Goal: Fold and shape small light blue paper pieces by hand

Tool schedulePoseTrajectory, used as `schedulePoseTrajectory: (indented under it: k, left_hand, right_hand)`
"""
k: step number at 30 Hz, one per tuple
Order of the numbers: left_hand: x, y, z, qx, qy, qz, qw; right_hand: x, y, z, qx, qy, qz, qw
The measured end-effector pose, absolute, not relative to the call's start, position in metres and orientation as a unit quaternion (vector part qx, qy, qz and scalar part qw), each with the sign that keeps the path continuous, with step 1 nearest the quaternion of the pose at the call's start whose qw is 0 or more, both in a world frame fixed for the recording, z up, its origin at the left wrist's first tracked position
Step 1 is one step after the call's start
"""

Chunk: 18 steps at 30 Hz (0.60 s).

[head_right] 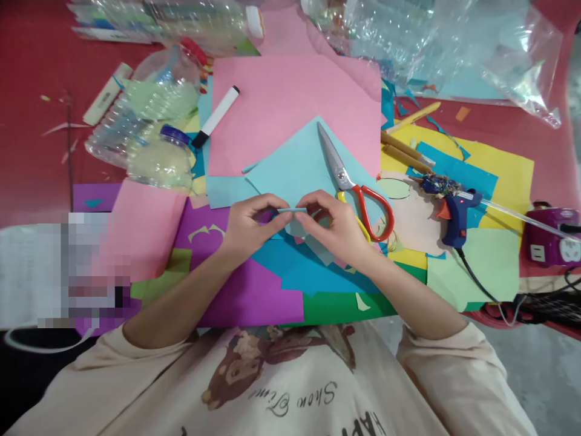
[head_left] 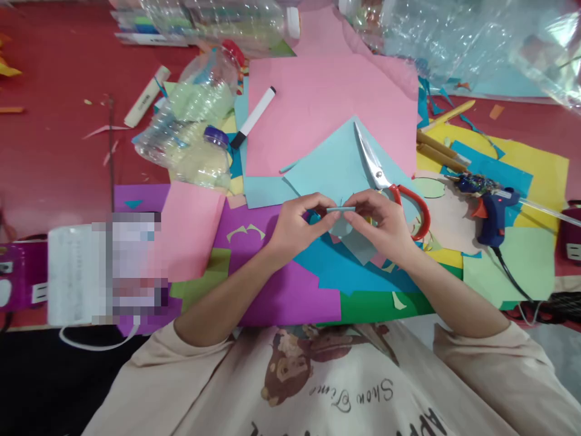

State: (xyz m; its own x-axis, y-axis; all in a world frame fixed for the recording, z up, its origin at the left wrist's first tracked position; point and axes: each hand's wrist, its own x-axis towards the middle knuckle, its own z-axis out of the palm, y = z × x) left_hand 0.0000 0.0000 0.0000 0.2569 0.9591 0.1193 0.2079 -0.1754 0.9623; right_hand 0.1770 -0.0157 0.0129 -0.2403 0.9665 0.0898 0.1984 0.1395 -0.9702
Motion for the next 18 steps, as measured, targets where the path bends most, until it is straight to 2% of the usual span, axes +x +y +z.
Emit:
schedulePoseTrajectory:
  k: [13,18]
  left_hand:
    - [0.0004,-0.0064,0.0022,0.681,0.445,0.434,0.387]
    - [-0.0015,-0.0053,0.0016,0.731,0.418,0.418,0.342]
  right_hand:
    - [0.1755,-0.0146,0.0101,-0.448,-0.682,0.456,0.355]
    - [0.1751,-0.0147,0.0075,-0.433,-0.706,0.428,0.363]
